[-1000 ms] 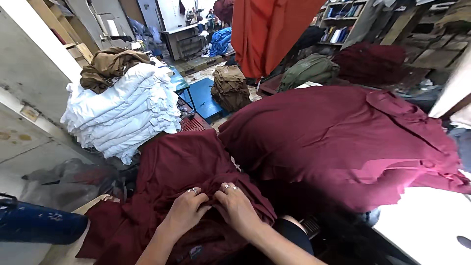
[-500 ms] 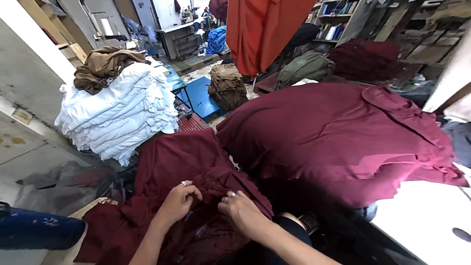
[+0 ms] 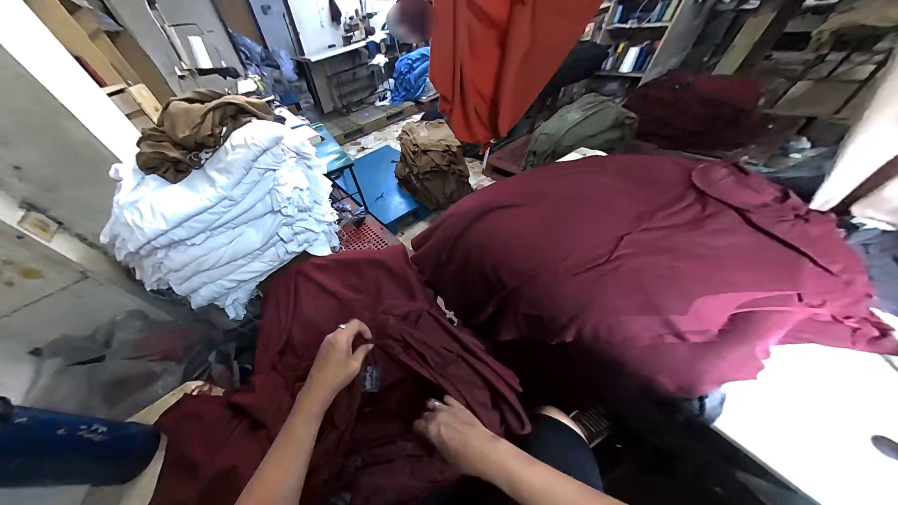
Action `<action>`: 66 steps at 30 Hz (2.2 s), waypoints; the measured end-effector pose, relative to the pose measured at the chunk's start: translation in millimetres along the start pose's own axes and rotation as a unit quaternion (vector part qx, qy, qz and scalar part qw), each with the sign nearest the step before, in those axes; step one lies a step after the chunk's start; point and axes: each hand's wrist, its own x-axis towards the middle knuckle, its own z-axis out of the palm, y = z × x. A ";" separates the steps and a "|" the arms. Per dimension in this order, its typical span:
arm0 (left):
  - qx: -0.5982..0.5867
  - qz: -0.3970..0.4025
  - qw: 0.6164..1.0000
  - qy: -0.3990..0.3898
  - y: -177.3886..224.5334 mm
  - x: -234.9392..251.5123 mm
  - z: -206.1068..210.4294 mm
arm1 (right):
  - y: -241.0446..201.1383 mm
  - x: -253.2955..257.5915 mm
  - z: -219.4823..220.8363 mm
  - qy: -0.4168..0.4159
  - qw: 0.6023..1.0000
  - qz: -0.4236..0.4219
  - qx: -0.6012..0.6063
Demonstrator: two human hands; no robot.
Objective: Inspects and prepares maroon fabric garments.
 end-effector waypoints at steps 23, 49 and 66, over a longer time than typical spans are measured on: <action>0.086 -0.021 0.990 -0.108 -1.4 4.3 -5.4 | -22.1 23.2 1.7 -0.020 0.994 -0.089 0.062; 0.040 -0.082 0.994 -0.066 -1.8 -19.3 21.3 | -9.7 -1.7 16.4 -0.018 0.999 0.006 0.047; 0.089 0.016 0.993 0.078 32.0 -66.3 53.9 | 18.8 14.2 -88.2 0.190 0.981 0.017 -0.014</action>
